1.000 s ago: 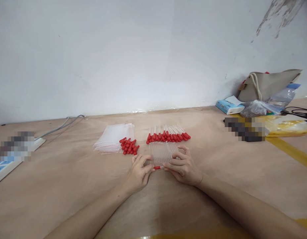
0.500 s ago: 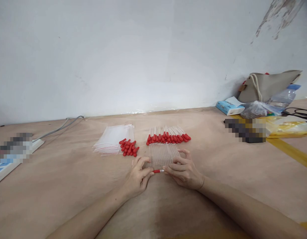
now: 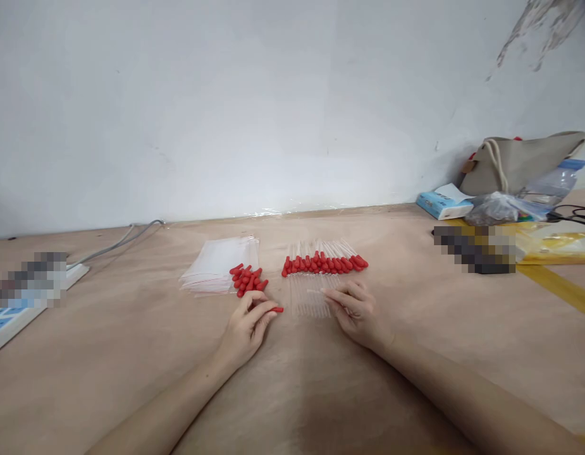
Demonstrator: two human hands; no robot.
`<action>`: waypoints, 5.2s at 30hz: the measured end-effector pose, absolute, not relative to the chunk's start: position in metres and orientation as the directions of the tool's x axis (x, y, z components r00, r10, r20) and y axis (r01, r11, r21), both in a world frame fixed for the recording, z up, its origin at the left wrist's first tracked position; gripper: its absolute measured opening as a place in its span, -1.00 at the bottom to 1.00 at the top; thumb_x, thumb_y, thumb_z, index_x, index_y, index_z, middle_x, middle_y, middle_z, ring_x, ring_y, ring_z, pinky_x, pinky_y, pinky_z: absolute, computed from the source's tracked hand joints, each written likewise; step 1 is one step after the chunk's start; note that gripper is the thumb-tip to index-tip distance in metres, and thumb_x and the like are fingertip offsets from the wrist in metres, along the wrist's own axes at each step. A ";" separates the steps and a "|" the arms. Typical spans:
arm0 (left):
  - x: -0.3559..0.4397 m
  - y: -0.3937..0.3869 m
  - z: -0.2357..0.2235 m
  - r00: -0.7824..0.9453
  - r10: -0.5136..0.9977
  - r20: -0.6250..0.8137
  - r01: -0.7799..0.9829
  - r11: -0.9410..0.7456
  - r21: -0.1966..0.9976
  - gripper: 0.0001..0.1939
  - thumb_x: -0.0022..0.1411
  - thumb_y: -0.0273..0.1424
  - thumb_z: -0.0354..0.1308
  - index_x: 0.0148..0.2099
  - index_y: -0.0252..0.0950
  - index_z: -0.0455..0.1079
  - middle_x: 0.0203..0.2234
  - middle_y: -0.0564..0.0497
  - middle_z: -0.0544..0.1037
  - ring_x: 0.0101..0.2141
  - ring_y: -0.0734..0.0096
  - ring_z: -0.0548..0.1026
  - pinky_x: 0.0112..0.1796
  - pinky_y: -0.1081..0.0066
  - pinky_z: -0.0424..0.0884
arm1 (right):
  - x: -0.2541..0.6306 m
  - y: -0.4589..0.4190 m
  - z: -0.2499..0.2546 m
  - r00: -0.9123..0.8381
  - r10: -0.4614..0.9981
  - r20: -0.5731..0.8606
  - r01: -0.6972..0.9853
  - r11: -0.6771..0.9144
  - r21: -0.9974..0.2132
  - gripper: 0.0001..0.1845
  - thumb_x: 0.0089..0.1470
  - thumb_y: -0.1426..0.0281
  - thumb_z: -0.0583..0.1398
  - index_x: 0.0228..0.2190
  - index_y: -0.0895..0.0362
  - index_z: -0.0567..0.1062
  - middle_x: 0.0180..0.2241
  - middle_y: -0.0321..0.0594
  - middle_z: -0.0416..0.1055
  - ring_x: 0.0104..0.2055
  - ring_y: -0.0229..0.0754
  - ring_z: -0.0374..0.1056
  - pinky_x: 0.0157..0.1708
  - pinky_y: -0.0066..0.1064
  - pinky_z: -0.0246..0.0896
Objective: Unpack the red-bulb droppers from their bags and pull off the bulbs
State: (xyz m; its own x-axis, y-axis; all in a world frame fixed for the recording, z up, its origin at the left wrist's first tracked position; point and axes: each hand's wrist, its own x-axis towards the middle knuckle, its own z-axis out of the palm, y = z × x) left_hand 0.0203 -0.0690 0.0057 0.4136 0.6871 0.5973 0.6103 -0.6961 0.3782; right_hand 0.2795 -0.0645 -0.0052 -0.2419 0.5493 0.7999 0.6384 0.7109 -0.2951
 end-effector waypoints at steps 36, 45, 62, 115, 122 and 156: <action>-0.019 0.021 0.045 -0.130 0.936 0.328 0.934 0.004 0.356 -0.70 0.02 -0.08 0.02 -0.40 -0.15 0.43 -0.41 0.05 0.53 -0.32 0.22 0.42 -0.10 0.08 0.03 | 0.265 -0.050 -0.007 -0.436 0.578 0.690 0.628 0.745 -0.227 -0.69 -0.03 0.17 0.16 -0.36 0.17 0.43 -0.22 -0.03 0.23 -0.25 -0.16 0.20 -0.24 -0.22 0.22; -0.025 0.024 0.044 -0.182 0.912 0.369 0.922 0.027 0.387 -0.62 0.08 -0.04 -0.06 -0.39 -0.17 0.44 -0.28 -0.01 0.50 -0.25 0.13 0.39 -0.13 0.06 0.03 | 0.279 -0.049 -0.007 -0.223 0.608 0.762 0.685 0.654 -0.321 -0.82 0.05 0.35 0.10 -0.35 0.15 0.46 -0.22 -0.07 0.24 -0.17 -0.13 0.22 -0.18 -0.20 0.21; 0.072 0.037 0.049 0.276 0.924 0.265 0.930 -0.326 0.170 -0.66 0.07 -0.21 0.00 -0.62 -0.26 0.37 -0.44 -0.05 0.46 -0.26 0.16 0.34 -0.21 0.17 0.06 | 0.301 -0.040 -0.011 0.001 0.670 0.742 0.805 0.441 -0.398 -0.78 0.04 0.29 0.09 -0.43 0.09 0.51 -0.23 -0.14 0.28 -0.27 -0.19 0.26 -0.20 -0.24 0.15; 0.052 -0.062 0.014 0.645 0.534 0.547 0.594 -0.800 0.081 -0.83 0.21 -0.36 0.00 -0.40 -0.23 0.36 -0.42 0.06 0.51 -0.35 0.39 0.35 -0.19 0.24 0.11 | 0.271 -0.068 -0.001 -0.527 0.403 0.749 0.601 0.799 -0.007 -0.76 0.04 0.41 0.12 -0.24 -0.12 0.45 -0.54 -0.45 0.43 -0.39 -0.31 0.24 -0.01 -0.16 -0.16; 0.053 -0.064 0.014 0.645 0.546 0.535 0.590 -0.801 0.106 -0.86 0.20 -0.41 -0.02 -0.37 -0.24 0.35 -0.41 0.07 0.51 -0.35 0.41 0.34 -0.20 0.26 0.11 | 0.273 -0.071 -0.001 -0.541 0.370 0.755 0.604 0.796 0.043 -0.71 0.03 0.48 0.10 -0.24 -0.12 0.43 -0.51 -0.49 0.46 -0.35 -0.31 0.29 -0.01 -0.17 -0.18; -0.023 0.023 0.051 0.110 0.943 0.314 0.861 -0.249 0.444 -0.74 0.04 -0.14 0.05 -0.36 -0.22 0.35 -0.43 0.10 0.49 -0.53 0.47 0.34 -0.44 0.45 0.25 | 0.262 -0.049 -0.002 -0.418 0.597 0.685 0.769 0.634 -0.083 -0.71 -0.01 0.16 0.12 -0.37 0.10 0.47 -0.49 -0.26 0.37 -0.37 -0.23 0.16 -0.16 -0.23 -0.14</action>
